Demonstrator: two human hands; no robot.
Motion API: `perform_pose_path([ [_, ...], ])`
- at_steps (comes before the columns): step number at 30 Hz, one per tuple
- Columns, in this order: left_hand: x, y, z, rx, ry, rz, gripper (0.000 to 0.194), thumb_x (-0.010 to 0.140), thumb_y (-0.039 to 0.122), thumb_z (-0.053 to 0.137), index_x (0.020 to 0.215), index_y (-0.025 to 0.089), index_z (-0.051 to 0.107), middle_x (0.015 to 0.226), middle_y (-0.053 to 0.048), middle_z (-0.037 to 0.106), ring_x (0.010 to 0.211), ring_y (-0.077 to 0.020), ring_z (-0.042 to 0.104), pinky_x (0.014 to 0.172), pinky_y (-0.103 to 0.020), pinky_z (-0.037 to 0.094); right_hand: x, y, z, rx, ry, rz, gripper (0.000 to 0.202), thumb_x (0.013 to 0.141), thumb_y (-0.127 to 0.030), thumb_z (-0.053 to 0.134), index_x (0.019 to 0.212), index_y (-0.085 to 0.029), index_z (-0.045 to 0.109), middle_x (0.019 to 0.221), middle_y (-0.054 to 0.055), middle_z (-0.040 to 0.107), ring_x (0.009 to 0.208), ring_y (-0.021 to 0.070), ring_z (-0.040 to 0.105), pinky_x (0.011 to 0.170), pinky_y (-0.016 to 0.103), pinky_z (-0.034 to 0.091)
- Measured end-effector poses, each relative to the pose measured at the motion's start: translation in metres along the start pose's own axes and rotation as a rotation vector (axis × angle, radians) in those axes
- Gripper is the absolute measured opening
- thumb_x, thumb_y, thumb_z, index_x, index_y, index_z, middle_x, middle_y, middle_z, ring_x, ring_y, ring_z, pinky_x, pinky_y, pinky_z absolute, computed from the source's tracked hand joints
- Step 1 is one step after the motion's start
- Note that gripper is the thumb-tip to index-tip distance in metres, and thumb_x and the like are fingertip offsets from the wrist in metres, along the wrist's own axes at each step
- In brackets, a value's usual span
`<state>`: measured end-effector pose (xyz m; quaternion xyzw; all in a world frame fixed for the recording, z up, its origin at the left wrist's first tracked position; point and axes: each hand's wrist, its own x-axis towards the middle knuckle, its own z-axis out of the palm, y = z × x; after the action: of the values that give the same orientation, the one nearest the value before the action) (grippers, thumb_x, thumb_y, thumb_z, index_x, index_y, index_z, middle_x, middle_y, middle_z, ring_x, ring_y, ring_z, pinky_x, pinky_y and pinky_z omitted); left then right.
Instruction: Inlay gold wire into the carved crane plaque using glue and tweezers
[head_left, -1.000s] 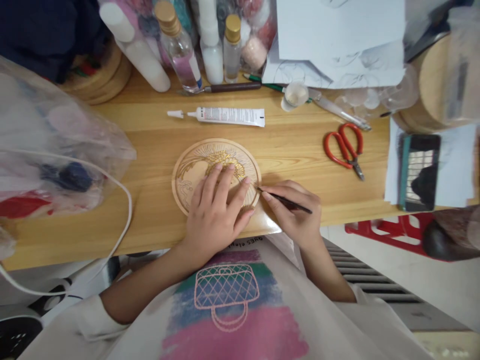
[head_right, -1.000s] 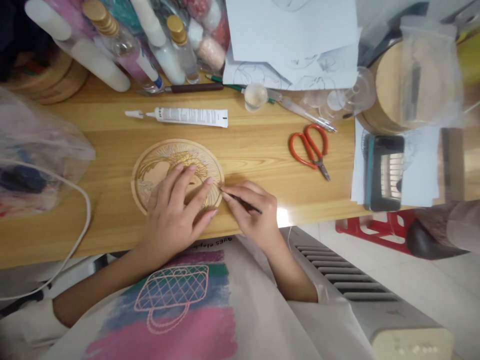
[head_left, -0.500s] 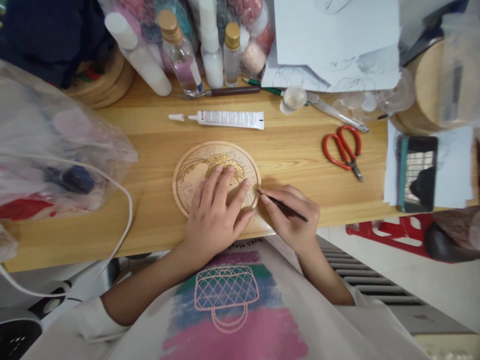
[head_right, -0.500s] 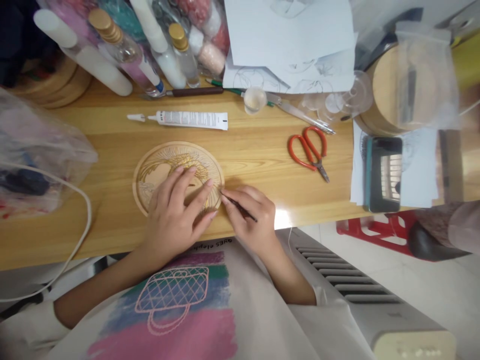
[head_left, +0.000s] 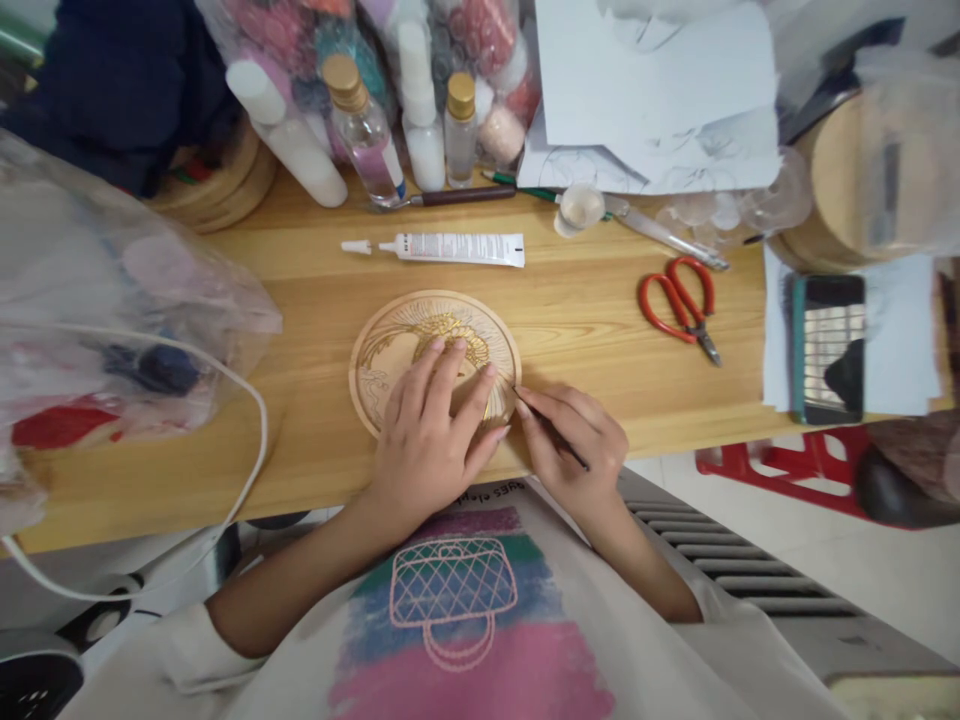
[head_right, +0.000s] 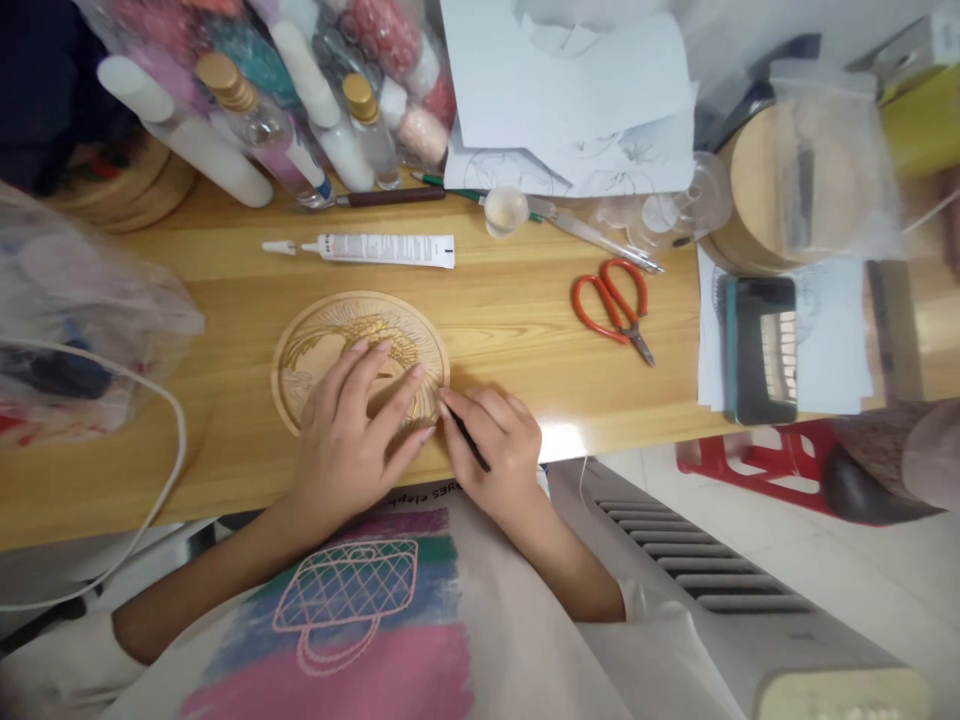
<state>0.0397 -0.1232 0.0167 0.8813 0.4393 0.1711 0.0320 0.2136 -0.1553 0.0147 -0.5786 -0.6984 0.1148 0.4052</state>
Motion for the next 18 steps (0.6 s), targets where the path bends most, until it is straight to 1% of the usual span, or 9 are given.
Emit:
perform_pose_path([
  [3,0.0,0.0003,-0.0001,0.004,0.006,0.005,0.047,0.094,0.04,0.057,0.133,0.015,0.057,0.141,-0.022,0.051,0.135,-0.0371,0.045,0.107,-0.05,0.042,-0.0019,-0.0007,0.0016,-0.018,0.014,-0.016,0.022,0.088,-0.01,0.064,0.107,-0.02,0.067,0.087,0.005,0.074,0.078,0.0172,0.069,0.068,0.031,0.056],
  [8,-0.0001,0.0008,-0.0005,-0.004,-0.006,-0.001,0.048,0.093,0.039,0.057,0.133,0.013,0.056,0.14,-0.023,0.051,0.134,-0.0381,0.046,0.107,-0.05,0.041,-0.0033,-0.0046,0.0051,-0.023,0.046,-0.013,0.022,0.087,-0.008,0.065,0.107,-0.017,0.066,0.088,0.008,0.074,0.078,0.0178,0.069,0.069,0.031,0.057],
  [13,-0.0001,0.0005,-0.0005,-0.027,-0.017,-0.018,0.048,0.094,0.038,0.055,0.135,0.013,0.055,0.143,-0.022,0.05,0.137,-0.0373,0.043,0.109,-0.05,0.038,-0.0035,-0.0057,0.0076,-0.031,0.067,-0.018,0.023,0.086,-0.008,0.064,0.107,-0.018,0.066,0.088,0.007,0.074,0.077,0.0177,0.069,0.07,0.031,0.057],
  [18,0.0003,-0.0002,-0.0001,-0.02,-0.025,-0.009,0.048,0.094,0.038,0.055,0.135,0.012,0.055,0.142,-0.023,0.05,0.136,-0.0381,0.044,0.107,-0.05,0.04,-0.0054,-0.0036,0.0098,-0.042,0.072,-0.03,0.024,0.086,-0.008,0.064,0.109,-0.017,0.065,0.087,0.008,0.073,0.076,0.0181,0.068,0.068,0.031,0.056],
])
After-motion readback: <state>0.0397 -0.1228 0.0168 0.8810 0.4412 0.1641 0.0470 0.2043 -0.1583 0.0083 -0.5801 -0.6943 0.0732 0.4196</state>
